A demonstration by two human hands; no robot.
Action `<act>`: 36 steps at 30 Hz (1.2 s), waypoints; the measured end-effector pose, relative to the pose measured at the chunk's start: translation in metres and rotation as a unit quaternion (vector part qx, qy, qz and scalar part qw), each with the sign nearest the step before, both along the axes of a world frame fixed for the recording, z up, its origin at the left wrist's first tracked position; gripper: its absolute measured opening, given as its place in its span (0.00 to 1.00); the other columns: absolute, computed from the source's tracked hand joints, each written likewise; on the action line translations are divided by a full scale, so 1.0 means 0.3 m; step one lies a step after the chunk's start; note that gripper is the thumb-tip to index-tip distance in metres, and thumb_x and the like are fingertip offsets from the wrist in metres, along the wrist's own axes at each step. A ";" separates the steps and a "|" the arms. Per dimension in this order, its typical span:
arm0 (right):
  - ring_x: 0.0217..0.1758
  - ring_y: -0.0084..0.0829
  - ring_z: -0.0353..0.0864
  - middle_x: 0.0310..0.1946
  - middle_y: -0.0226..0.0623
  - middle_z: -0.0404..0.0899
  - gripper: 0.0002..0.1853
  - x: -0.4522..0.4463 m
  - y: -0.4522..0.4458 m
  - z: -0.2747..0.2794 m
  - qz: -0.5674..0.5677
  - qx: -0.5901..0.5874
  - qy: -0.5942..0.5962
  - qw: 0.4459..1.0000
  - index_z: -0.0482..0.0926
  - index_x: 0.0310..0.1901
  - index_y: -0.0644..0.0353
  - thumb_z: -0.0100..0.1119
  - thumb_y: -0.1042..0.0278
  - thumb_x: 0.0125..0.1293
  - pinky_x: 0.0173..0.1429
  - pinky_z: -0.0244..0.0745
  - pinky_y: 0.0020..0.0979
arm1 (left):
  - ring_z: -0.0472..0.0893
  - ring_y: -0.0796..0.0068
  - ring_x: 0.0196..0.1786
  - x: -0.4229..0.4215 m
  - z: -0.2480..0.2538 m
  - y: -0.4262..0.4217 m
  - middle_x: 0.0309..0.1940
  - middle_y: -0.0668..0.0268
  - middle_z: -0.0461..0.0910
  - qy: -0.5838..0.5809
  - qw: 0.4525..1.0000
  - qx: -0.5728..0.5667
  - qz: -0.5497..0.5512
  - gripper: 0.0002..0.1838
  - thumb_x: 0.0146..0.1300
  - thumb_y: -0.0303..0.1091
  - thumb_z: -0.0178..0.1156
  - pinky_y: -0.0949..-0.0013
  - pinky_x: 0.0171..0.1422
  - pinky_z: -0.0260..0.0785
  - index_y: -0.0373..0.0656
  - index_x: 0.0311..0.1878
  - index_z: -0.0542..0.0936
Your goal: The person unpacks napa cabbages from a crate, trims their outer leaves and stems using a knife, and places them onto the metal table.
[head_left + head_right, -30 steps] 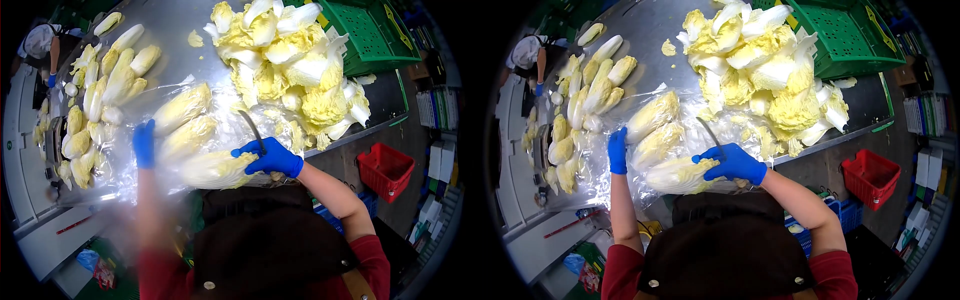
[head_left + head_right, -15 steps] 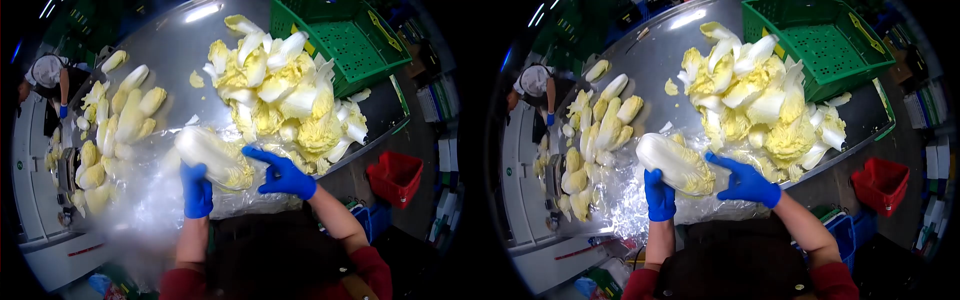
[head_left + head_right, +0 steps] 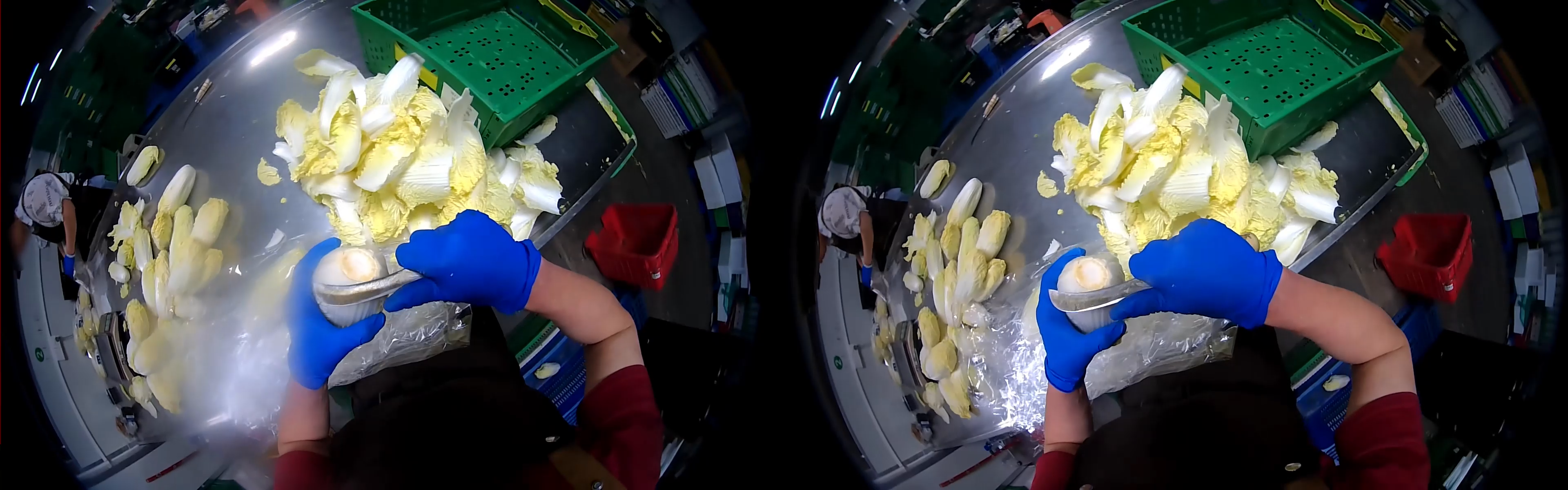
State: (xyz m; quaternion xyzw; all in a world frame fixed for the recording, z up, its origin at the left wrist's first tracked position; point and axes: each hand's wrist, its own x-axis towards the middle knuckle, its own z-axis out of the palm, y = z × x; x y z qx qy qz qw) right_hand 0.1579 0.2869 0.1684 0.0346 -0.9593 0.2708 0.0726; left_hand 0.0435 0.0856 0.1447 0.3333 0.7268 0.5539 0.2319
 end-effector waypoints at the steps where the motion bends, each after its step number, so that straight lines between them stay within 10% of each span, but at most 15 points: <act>1: 0.24 0.41 0.79 0.21 0.36 0.76 0.22 -0.001 0.000 -0.002 0.000 0.001 0.008 1.000 0.77 0.31 0.51 0.66 0.39 0.54 0.26 0.70 0.37 | 0.75 0.64 0.58 0.000 0.002 0.003 0.55 0.57 0.72 -0.006 1.000 -0.003 0.003 0.49 0.34 0.32 0.76 0.60 0.62 0.70 0.38 0.65 0.64; 15: 0.24 0.44 0.79 0.20 0.38 0.78 0.25 -0.028 0.049 -0.031 0.008 -0.008 -0.018 1.000 0.78 0.24 0.52 0.57 0.36 0.60 0.29 0.74 0.39 | 0.74 0.67 0.58 -0.007 -0.027 0.008 0.55 0.60 0.73 -0.039 0.999 -0.014 0.003 0.46 0.35 0.31 0.75 0.61 0.62 0.69 0.39 0.63 0.66; 20: 0.24 0.40 0.80 0.23 0.37 0.80 0.18 -0.041 0.108 -0.137 0.018 0.009 0.096 0.995 0.84 0.35 0.48 0.57 0.43 0.64 0.30 0.75 0.38 | 0.75 0.65 0.56 -0.013 -0.052 -0.016 0.53 0.60 0.74 -0.017 1.000 -0.019 0.014 0.48 0.32 0.37 0.78 0.61 0.62 0.69 0.40 0.62 0.67; 22: 0.29 0.32 0.82 0.29 0.36 0.83 0.13 -0.045 0.253 -0.097 -0.228 -0.243 -0.232 0.914 0.83 0.48 0.46 0.53 0.56 0.69 0.35 0.76 0.30 | 0.75 0.64 0.56 0.005 -0.034 -0.053 0.53 0.60 0.73 -0.028 0.999 0.010 0.036 0.49 0.31 0.40 0.78 0.60 0.62 0.69 0.40 0.62 0.67; 28: 0.25 0.45 0.79 0.22 0.42 0.78 0.24 -0.067 0.033 -0.018 0.015 -0.085 0.011 0.996 0.81 0.28 0.54 0.53 0.39 0.65 0.30 0.73 0.39 | 0.76 0.63 0.56 -0.022 -0.063 -0.033 0.53 0.58 0.74 0.002 0.999 0.002 0.053 0.48 0.32 0.36 0.77 0.59 0.61 0.71 0.39 0.63 0.67; 36: 0.22 0.46 0.78 0.17 0.41 0.76 0.30 -0.085 0.006 -0.018 0.037 -0.039 -0.018 0.998 0.78 0.21 0.55 0.52 0.33 0.62 0.28 0.72 0.40 | 0.76 0.63 0.56 -0.006 -0.023 -0.028 0.54 0.57 0.73 -0.008 0.999 -0.013 0.046 0.48 0.33 0.34 0.77 0.60 0.61 0.71 0.39 0.63 0.67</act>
